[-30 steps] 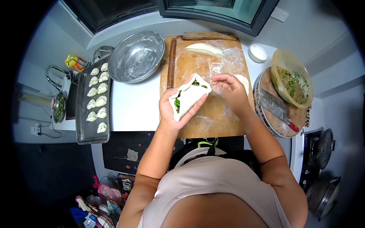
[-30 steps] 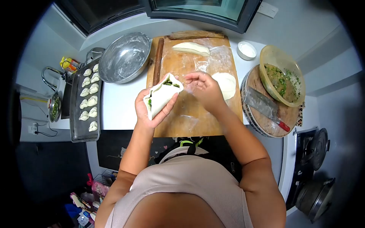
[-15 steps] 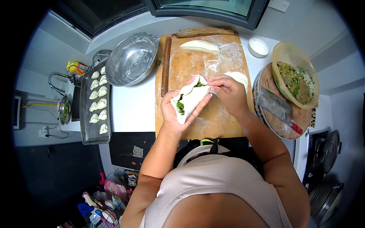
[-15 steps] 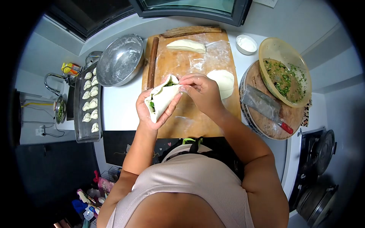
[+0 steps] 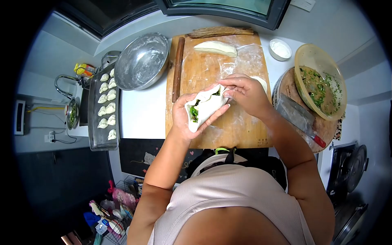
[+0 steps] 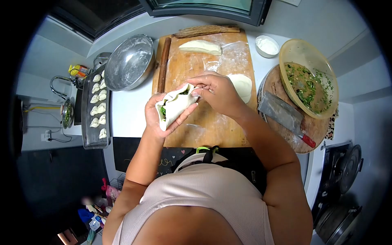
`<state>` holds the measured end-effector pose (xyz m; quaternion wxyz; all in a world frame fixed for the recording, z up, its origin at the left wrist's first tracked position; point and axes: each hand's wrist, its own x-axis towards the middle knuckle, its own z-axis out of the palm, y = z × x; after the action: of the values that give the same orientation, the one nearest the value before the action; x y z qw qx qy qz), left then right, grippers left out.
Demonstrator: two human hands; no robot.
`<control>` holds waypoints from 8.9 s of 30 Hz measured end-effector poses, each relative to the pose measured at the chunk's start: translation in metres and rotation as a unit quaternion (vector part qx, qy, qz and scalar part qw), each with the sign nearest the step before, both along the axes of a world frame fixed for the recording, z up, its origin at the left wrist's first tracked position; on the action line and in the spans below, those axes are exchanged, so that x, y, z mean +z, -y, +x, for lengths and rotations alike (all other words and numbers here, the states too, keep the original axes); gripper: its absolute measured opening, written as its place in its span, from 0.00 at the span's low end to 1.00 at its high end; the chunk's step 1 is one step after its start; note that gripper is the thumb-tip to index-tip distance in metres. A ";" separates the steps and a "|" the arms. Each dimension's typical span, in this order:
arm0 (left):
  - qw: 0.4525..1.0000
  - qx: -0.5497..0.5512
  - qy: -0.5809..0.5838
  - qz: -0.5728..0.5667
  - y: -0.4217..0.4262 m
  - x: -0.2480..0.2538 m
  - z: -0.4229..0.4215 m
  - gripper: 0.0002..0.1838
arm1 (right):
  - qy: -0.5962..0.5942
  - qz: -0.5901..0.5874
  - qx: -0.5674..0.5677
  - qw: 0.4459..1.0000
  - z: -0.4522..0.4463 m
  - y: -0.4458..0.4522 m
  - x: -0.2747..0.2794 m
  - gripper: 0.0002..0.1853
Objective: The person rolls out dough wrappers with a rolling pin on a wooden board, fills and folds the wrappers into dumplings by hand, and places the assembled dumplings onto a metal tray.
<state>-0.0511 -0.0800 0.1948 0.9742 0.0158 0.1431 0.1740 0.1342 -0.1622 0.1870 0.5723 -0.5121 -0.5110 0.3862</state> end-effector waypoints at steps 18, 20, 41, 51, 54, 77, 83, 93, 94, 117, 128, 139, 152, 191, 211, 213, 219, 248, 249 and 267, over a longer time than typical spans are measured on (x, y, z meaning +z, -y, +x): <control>0.998 -0.050 0.014 0.020 -0.005 0.009 -0.004 0.28 | 0.146 0.038 -0.005 0.989 -0.008 0.003 0.005 0.14; 0.998 -0.066 0.015 0.011 -0.007 0.009 -0.005 0.28 | 0.185 0.068 -0.025 0.980 -0.009 0.003 0.008 0.13; 0.959 0.162 0.027 0.230 0.032 -0.015 0.017 0.23 | 0.262 0.091 -0.179 0.944 -0.044 0.007 0.029 0.14; 0.935 0.179 -0.064 0.300 0.027 -0.009 0.012 0.21 | 0.299 0.140 -0.183 0.926 -0.046 -0.007 0.025 0.09; 0.930 0.161 -0.082 0.320 0.021 -0.012 0.009 0.19 | 0.285 0.108 -0.175 0.936 -0.049 -0.011 0.027 0.09; 0.856 0.166 -0.057 0.486 0.001 -0.027 0.000 0.48 | 0.388 0.007 -0.038 0.921 -0.046 -0.027 0.060 0.19; 0.864 0.142 -0.064 0.479 -0.006 -0.026 -0.002 0.43 | 0.363 0.039 -0.055 0.929 -0.052 -0.031 0.050 0.11; 0.838 0.039 -0.087 0.536 -0.029 -0.022 -0.013 0.35 | 0.313 0.026 -0.042 0.948 -0.062 -0.038 0.064 0.08; 0.831 0.032 -0.089 0.549 -0.030 -0.024 -0.013 0.35 | 0.335 0.032 -0.038 0.941 -0.060 -0.038 0.063 0.08; 0.955 0.054 -0.028 0.289 0.004 -0.021 -0.009 0.34 | 0.492 0.117 -0.034 0.862 -0.058 -0.039 0.055 0.12; 0.946 0.074 -0.039 0.312 0.008 -0.021 -0.009 0.34 | 0.139 -0.002 -0.063 0.988 -0.059 -0.039 0.030 0.18; 0.931 0.057 -0.089 0.349 0.006 -0.028 -0.010 0.34 | 0.385 0.027 0.032 0.922 -0.054 -0.053 0.050 0.11; 0.952 0.209 -0.033 0.221 0.019 -0.019 0.002 0.29 | 0.097 0.086 -0.033 0.991 -0.063 -0.029 -0.027 0.38; 0.451 0.209 -0.466 0.731 -0.008 -0.227 -0.012 0.15 | 0.136 0.023 -0.020 0.990 -0.081 -0.050 -0.217 0.20; 0.715 0.270 -0.477 0.435 0.017 -0.232 -0.015 0.13 | 0.181 -0.050 -0.054 0.981 -0.058 -0.049 -0.206 0.12; 0.663 0.273 -0.509 0.477 0.021 -0.227 -0.016 0.11 | 0.164 -0.060 -0.061 0.983 -0.056 -0.047 -0.211 0.12; 0.576 0.260 -0.574 0.522 0.013 -0.199 -0.009 0.06 | 0.198 0.008 -0.061 0.978 -0.062 -0.045 -0.203 0.07; 0.466 0.132 -0.546 0.683 0.004 -0.224 -0.014 0.33 | 0.287 0.012 0.093 0.953 -0.043 -0.065 -0.190 0.14; 0.450 0.135 -0.545 0.694 0.000 -0.220 -0.015 0.32 | 0.288 0.034 0.114 0.950 -0.041 -0.064 -0.187 0.16; 0.585 0.172 -0.394 0.688 -0.012 -0.228 -0.003 0.16 | 0.207 -0.133 -0.112 0.963 -0.045 -0.020 -0.199 0.05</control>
<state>-0.0542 -0.0677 -0.0331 0.4727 0.7232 0.3505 0.3616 0.0892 -0.1425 -0.0116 0.4204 -0.7064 -0.5017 0.2694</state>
